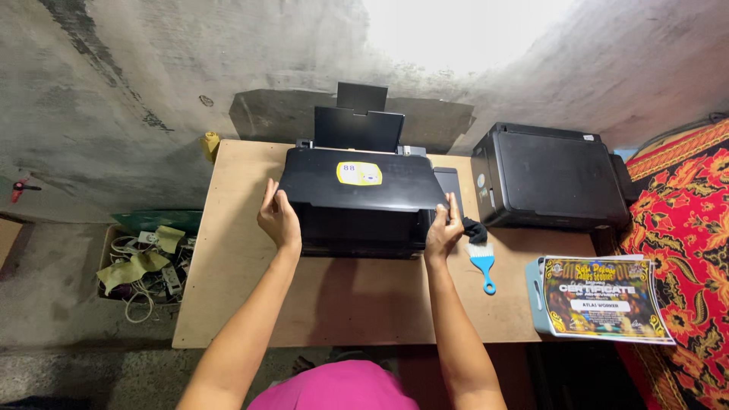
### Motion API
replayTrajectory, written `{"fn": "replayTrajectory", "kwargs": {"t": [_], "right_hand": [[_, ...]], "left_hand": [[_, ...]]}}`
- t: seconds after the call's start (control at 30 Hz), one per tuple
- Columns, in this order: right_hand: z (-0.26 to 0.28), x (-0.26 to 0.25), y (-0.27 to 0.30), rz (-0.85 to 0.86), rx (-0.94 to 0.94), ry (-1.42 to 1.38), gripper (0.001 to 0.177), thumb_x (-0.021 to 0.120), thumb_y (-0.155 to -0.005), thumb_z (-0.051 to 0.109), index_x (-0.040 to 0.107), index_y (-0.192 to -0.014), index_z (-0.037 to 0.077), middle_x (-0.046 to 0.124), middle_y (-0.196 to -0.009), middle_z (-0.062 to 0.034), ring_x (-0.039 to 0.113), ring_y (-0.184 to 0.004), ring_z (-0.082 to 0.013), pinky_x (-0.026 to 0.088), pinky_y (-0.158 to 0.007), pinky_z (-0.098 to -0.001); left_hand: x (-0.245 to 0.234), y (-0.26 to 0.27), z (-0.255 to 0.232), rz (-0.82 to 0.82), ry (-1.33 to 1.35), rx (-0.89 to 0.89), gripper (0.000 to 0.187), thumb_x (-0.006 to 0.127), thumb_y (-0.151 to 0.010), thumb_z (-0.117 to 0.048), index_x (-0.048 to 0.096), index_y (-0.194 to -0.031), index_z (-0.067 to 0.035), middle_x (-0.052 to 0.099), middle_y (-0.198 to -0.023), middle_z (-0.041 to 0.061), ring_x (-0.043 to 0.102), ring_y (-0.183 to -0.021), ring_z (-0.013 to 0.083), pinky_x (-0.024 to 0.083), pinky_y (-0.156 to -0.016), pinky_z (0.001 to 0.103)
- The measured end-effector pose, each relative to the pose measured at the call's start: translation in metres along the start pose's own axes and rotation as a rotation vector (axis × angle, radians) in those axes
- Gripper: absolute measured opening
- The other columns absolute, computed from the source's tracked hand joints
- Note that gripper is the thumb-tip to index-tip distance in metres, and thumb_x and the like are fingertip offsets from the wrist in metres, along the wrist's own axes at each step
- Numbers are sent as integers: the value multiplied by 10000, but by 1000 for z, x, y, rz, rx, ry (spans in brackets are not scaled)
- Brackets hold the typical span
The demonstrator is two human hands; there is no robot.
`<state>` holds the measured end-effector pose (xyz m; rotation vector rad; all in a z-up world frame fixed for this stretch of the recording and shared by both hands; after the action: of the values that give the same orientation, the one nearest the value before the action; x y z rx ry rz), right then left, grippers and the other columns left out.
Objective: The person wipes the inside of an Epson printer with a dark cloth, cleaning the scanner glass, the underside of the lid, and the exterior top surface. The person then closes the lid and wipes the side of the printer.
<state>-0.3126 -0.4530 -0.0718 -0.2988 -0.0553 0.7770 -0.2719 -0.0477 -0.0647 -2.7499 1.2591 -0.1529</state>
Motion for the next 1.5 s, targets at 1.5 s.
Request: {"fn": "replayTrajectory", "kwargs": {"t": [1.5], "right_hand": [[-88,130,-94,446,-231,859,812,606,-982,464,367,-1511,-104,353,-1566,-336,371,-1440,-471,339,-1172,-487]], "left_hand": [[114,-87,106,321,-980,47,879,681,-899,-545,341,-1565,-83,382,-1581,242,382,-1424,467,359,-1093,607]]}}
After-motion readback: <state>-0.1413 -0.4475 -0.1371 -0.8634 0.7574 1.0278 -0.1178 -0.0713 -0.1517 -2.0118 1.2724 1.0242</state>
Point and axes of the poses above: each hand's wrist, its own y-axis away from the middle knuckle, its own x-axis out of the palm, z = x × y, the point moved 7 cm from there along -y, towards the middle knuckle
